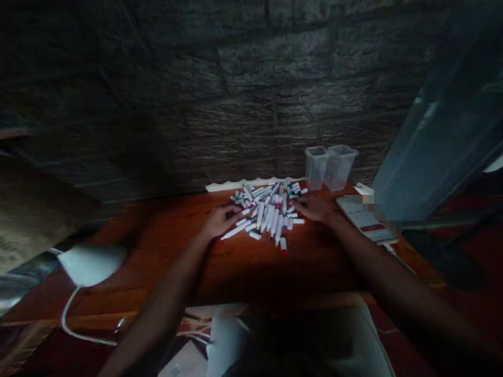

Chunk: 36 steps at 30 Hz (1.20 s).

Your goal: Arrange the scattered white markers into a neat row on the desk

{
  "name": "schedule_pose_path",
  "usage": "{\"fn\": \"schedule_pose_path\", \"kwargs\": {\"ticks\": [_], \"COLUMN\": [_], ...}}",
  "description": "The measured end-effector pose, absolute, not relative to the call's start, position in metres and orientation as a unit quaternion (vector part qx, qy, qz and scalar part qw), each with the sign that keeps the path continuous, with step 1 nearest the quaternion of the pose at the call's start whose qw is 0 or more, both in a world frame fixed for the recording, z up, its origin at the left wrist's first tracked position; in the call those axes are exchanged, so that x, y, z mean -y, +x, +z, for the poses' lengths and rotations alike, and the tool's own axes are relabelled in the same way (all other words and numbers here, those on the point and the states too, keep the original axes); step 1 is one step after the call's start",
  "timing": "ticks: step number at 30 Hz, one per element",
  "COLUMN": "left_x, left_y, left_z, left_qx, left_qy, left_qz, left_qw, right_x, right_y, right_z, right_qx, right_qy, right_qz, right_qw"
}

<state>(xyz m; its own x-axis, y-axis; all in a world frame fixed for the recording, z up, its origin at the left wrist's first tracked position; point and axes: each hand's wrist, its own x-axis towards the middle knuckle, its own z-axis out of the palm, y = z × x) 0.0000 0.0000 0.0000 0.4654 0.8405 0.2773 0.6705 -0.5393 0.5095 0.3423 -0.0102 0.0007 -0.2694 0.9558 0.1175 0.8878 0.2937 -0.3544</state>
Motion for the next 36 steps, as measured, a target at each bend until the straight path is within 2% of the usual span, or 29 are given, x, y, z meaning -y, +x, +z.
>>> {"fn": "schedule_pose_path", "kwargs": {"ticks": [13, 18, 23, 27, 36], "left_x": [-0.004, 0.0, 0.003, 0.002, -0.004], "left_y": [-0.001, 0.0, -0.017, -0.035, -0.035], "left_z": [-0.004, 0.001, 0.01, 0.015, 0.002], "left_qx": [-0.449, -0.469, -0.619, -0.715, -0.701], "left_qy": [0.838, 0.845, 0.769, 0.689, 0.697], "left_qz": [0.261, 0.218, 0.154, 0.113, 0.149], "left_qw": [0.168, 0.134, 0.046, 0.025, 0.014], "right_x": [0.01, 0.012, 0.01, 0.01, 0.009], "right_y": [0.341, 0.341, 0.342, 0.342, 0.342], "right_z": [0.001, 0.001, -0.003, -0.004, -0.005], "right_qx": [0.773, 0.776, 0.775, 0.771, 0.779], "right_qy": [-0.6, -0.592, -0.594, -0.599, -0.586], "right_qz": [0.134, 0.134, 0.133, 0.142, 0.141], "right_qw": [0.157, 0.169, 0.171, 0.163, 0.174]}}
